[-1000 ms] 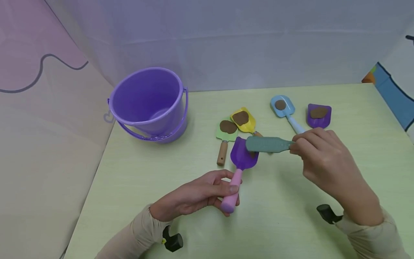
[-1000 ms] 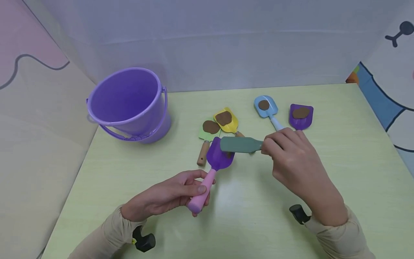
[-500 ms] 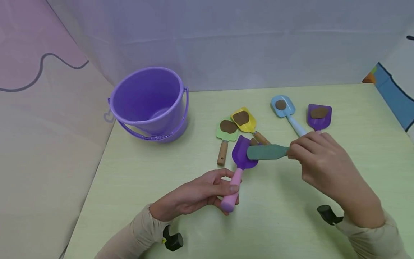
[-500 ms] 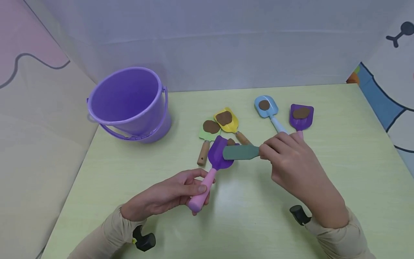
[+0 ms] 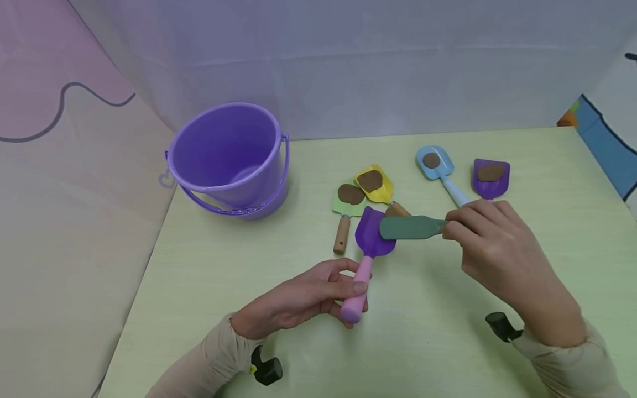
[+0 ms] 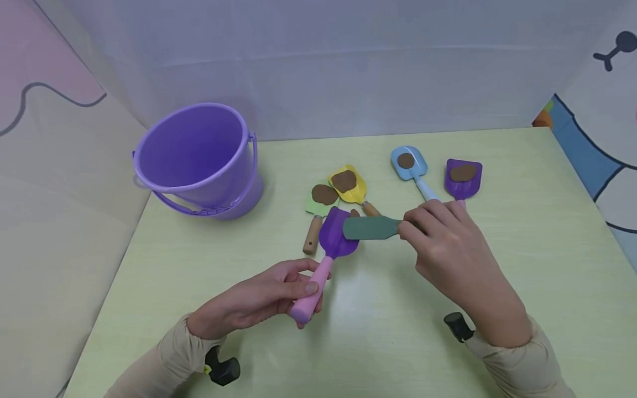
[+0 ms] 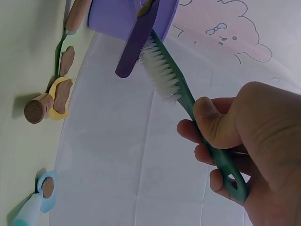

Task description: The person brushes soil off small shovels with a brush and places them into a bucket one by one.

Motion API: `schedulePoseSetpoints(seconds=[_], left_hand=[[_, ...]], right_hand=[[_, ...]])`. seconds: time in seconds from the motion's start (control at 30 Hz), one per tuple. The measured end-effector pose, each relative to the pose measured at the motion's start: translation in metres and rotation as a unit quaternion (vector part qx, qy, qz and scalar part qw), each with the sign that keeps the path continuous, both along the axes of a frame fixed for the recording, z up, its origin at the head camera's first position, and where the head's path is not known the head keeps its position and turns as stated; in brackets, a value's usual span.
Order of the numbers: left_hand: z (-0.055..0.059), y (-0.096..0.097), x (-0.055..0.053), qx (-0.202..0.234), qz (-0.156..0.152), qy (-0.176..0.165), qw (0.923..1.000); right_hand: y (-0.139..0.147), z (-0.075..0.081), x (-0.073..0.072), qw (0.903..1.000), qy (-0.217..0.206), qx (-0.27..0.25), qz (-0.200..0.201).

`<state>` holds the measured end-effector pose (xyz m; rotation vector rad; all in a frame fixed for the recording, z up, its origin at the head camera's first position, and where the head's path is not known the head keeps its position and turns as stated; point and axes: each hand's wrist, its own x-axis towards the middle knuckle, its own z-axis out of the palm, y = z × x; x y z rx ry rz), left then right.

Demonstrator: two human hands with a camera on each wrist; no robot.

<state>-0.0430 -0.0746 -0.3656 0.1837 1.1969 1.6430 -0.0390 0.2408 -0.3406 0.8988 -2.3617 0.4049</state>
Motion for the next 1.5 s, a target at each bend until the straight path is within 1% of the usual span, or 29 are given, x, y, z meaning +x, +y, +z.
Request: schedulePoseSetpoints(seconds=[0.2, 0.47, 0.67, 0.83, 0.97, 1.13, 1.5], left_hand=[[0.001, -0.001, 0.0, 0.008, 0.006, 0.003, 0.9999], [0.004, -0.002, -0.002, 0.005, -0.001, 0.002, 1.0], [0.006, -0.003, -0.002, 0.008, 0.005, 0.015, 0.9998], [0.01, -0.003, -0.002, 0.008, 0.006, 0.021, 0.9997], [0.011, -0.004, -0.001, 0.01, 0.009, 0.023, 0.9996], [0.011, -0.005, 0.0, 0.008, 0.008, 0.025, 0.9996], [0.011, -0.005, 0.001, 0.011, 0.003, 0.025, 0.9996]], right_hand=[[0.0, 0.0, 0.0, 0.9999, 0.009, -0.004, -0.002], [-0.001, 0.0, 0.0, 0.9997, 0.021, -0.013, -0.008], [-0.001, 0.001, 0.001, 0.9993, 0.026, -0.02, -0.017], [-0.003, 0.002, 0.001, 0.9984, 0.039, -0.04, -0.008], [-0.003, 0.002, 0.002, 0.9986, 0.027, -0.046, 0.003], [-0.002, 0.002, 0.002, 0.9994, 0.004, -0.032, 0.008], [-0.003, 0.001, 0.002, 0.9995, 0.008, -0.029, 0.001]])
